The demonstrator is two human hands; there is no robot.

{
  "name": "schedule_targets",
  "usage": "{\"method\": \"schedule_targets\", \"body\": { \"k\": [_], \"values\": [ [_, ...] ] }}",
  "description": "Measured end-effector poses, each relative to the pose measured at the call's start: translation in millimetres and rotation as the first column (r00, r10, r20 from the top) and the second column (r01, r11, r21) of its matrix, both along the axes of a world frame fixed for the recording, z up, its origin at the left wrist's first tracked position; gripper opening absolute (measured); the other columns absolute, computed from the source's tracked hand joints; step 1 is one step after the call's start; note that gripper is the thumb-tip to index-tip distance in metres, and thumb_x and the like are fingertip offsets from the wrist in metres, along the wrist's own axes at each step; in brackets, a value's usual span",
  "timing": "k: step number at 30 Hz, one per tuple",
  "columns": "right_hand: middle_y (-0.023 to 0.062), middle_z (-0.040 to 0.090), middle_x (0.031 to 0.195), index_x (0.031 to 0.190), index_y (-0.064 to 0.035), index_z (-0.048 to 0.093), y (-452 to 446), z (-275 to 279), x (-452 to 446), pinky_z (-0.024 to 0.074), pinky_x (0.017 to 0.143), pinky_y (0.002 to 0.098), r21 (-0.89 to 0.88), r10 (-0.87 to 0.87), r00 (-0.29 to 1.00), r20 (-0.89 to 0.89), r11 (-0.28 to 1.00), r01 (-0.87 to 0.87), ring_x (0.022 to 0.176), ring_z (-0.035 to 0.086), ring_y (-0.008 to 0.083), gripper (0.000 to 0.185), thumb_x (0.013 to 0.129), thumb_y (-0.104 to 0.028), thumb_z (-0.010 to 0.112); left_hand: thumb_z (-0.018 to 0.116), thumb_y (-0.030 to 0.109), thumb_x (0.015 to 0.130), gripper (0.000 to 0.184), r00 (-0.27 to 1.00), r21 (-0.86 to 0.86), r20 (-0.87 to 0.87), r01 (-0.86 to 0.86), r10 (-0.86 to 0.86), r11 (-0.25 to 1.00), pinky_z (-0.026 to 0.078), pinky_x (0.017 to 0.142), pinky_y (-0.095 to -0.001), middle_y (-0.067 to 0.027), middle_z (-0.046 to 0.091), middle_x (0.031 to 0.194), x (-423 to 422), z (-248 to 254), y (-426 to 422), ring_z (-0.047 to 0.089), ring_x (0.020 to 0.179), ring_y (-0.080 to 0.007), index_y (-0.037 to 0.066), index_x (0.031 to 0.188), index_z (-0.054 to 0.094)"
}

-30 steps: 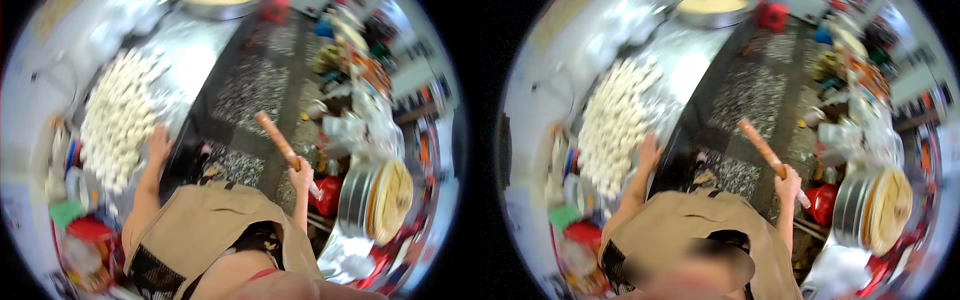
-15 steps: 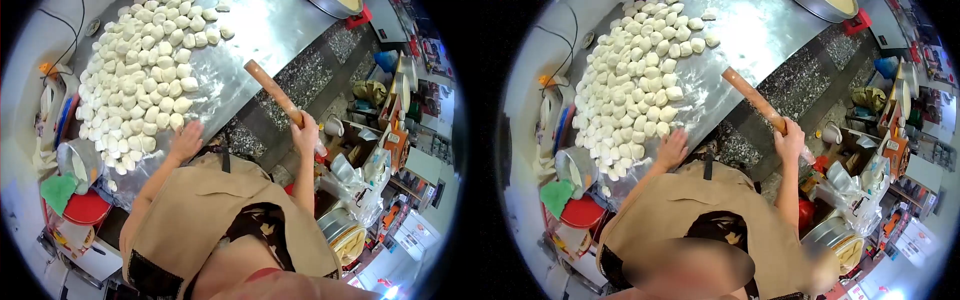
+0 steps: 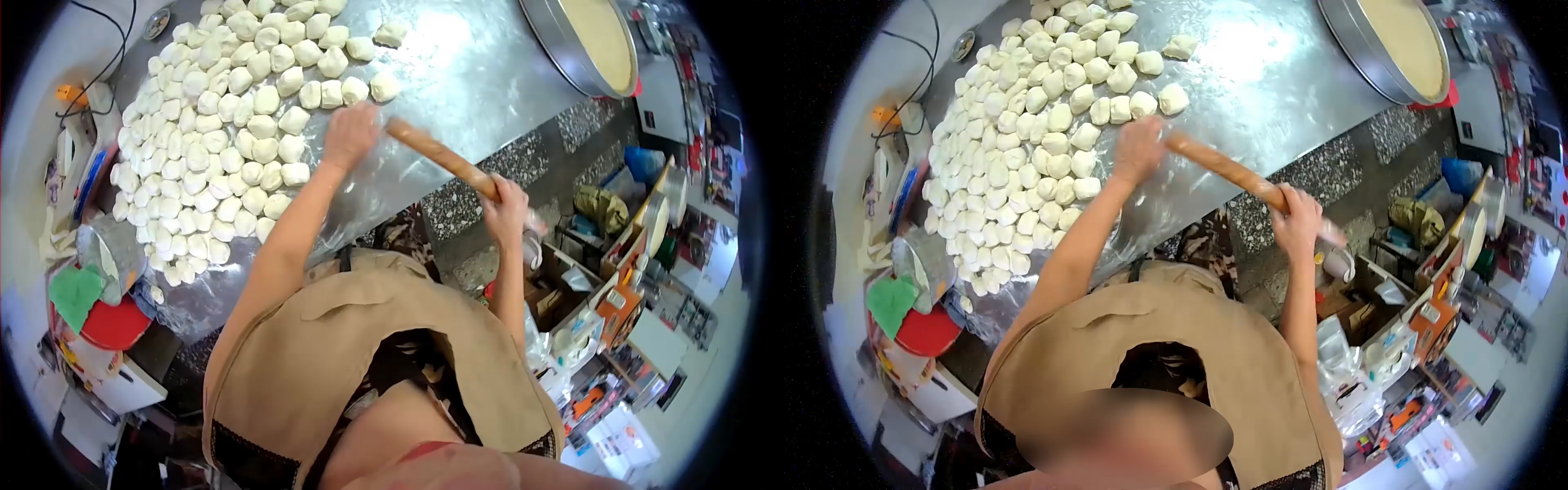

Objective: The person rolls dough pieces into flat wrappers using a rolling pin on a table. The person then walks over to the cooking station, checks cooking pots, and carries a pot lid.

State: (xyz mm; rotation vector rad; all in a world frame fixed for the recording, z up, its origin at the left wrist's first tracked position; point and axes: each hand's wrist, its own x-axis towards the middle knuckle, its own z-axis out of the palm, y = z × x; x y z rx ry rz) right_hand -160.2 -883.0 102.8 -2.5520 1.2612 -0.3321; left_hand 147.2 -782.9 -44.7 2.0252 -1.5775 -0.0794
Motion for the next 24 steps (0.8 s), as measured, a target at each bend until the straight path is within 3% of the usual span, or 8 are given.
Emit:
{"method": "schedule_targets", "body": {
  "k": [4, 7, 11, 14, 17, 19, 20, 24],
  "values": [
    [0.0050, 0.061, 0.096, 0.105, -0.0151, 0.063, -68, -21, 38, 0.0356, 0.093, 0.0438, 0.069, 0.384, 0.911, -0.151, 0.923, -0.378, 0.098, 0.055, 0.0275, 0.036, 0.070, -0.010, 0.068, 0.065, 0.033, 0.082, 0.043, 0.968, 0.161, 0.125, -0.235, 0.216, 0.958, 0.042, 0.081, -0.0401, -0.0055, 0.058, 0.109, 27, 32, -16, 0.056, 0.096, -0.0256, 0.008, 0.116, 0.056],
    [0.0062, 0.060, 0.099, 0.106, -0.0157, 0.062, -107, -53, 65, 0.0341, 0.098, 0.0457, 0.120, 0.561, 0.810, -0.172, 0.828, -0.548, 0.101, 0.054, 0.0283, 0.037, 0.070, -0.009, 0.066, 0.073, 0.035, 0.076, 0.054, 0.974, -0.037, 0.112, -0.195, 0.198, 0.980, 0.041, 0.081, -0.0422, -0.0080, 0.058, 0.108, 28, 69, -50, 0.055, 0.099, -0.0271, 0.009, 0.119, 0.055],
    [0.0083, 0.056, 0.105, 0.110, -0.0155, 0.060, -108, -72, 100, 0.0297, 0.105, 0.0483, 0.059, 0.723, 0.690, -0.049, 0.691, -0.720, 0.104, 0.052, 0.0291, 0.038, 0.072, -0.016, 0.067, 0.081, 0.035, 0.067, 0.065, 0.983, 0.306, 0.110, -0.175, 0.147, 0.936, 0.042, 0.080, -0.0404, -0.0090, 0.059, 0.107, 13, 70, -87, 0.056, 0.097, -0.0262, 0.007, 0.119, 0.054],
    [0.0067, 0.055, 0.109, 0.112, -0.0146, 0.059, -97, -73, 113, 0.0323, 0.102, 0.0463, 0.105, 0.766, 0.641, 0.051, 0.634, -0.766, 0.104, 0.052, 0.0274, 0.045, 0.071, -0.029, 0.071, 0.082, 0.028, 0.067, 0.064, 0.983, 0.454, 0.057, -0.183, 0.176, 0.872, 0.045, 0.080, -0.0390, -0.0111, 0.059, 0.108, -1, 62, -80, 0.059, 0.095, -0.0284, 0.006, 0.119, 0.053],
    [0.0064, 0.055, 0.107, 0.110, -0.0138, 0.059, -92, -87, 113, 0.0345, 0.096, 0.0447, 0.093, 0.745, 0.664, 0.063, 0.658, -0.748, 0.102, 0.052, 0.0264, 0.049, 0.071, -0.039, 0.071, 0.083, 0.020, 0.067, 0.062, 0.864, 0.189, -0.371, -0.288, 0.340, 0.939, 0.048, 0.082, -0.0378, -0.0124, 0.060, 0.108, -32, 59, -50, 0.061, 0.096, -0.0311, 0.007, 0.120, 0.054],
    [0.0054, 0.054, 0.104, 0.109, -0.0128, 0.058, -88, -93, 112, 0.0346, 0.091, 0.0427, 0.051, 0.744, 0.660, 0.101, 0.659, -0.750, 0.101, 0.052, 0.0240, 0.048, 0.070, -0.038, 0.072, 0.080, 0.019, 0.069, 0.058, 0.587, 0.235, -0.661, -0.430, 0.467, 0.872, 0.047, 0.086, -0.0414, -0.0146, 0.059, 0.110, -51, 50, -34, 0.058, 0.102, -0.0348, 0.008, 0.119, 0.054],
    [0.0052, 0.054, 0.103, 0.108, -0.0130, 0.057, -86, -95, 112, 0.0346, 0.091, 0.0425, 0.007, 0.729, 0.675, 0.119, 0.679, -0.734, 0.099, 0.052, 0.0239, 0.048, 0.070, -0.038, 0.073, 0.081, 0.021, 0.068, 0.065, 0.752, 0.186, -0.506, -0.384, 0.424, 0.904, 0.046, 0.087, -0.0409, -0.0142, 0.058, 0.113, -47, 50, -30, 0.057, 0.101, -0.0349, 0.011, 0.125, 0.053],
    [0.0045, 0.054, 0.100, 0.106, -0.0137, 0.056, -84, -95, 110, 0.0351, 0.090, 0.0414, -0.059, 0.717, 0.682, 0.143, 0.694, -0.718, 0.096, 0.053, 0.0224, 0.046, 0.068, -0.035, 0.072, 0.082, 0.019, 0.068, 0.073, 0.821, 0.171, -0.463, -0.287, 0.334, 0.943, 0.046, 0.092, -0.0386, -0.0134, 0.053, 0.125, -43, 58, -27, 0.055, 0.109, -0.0308, 0.012, 0.132, 0.049]
  ]
}}
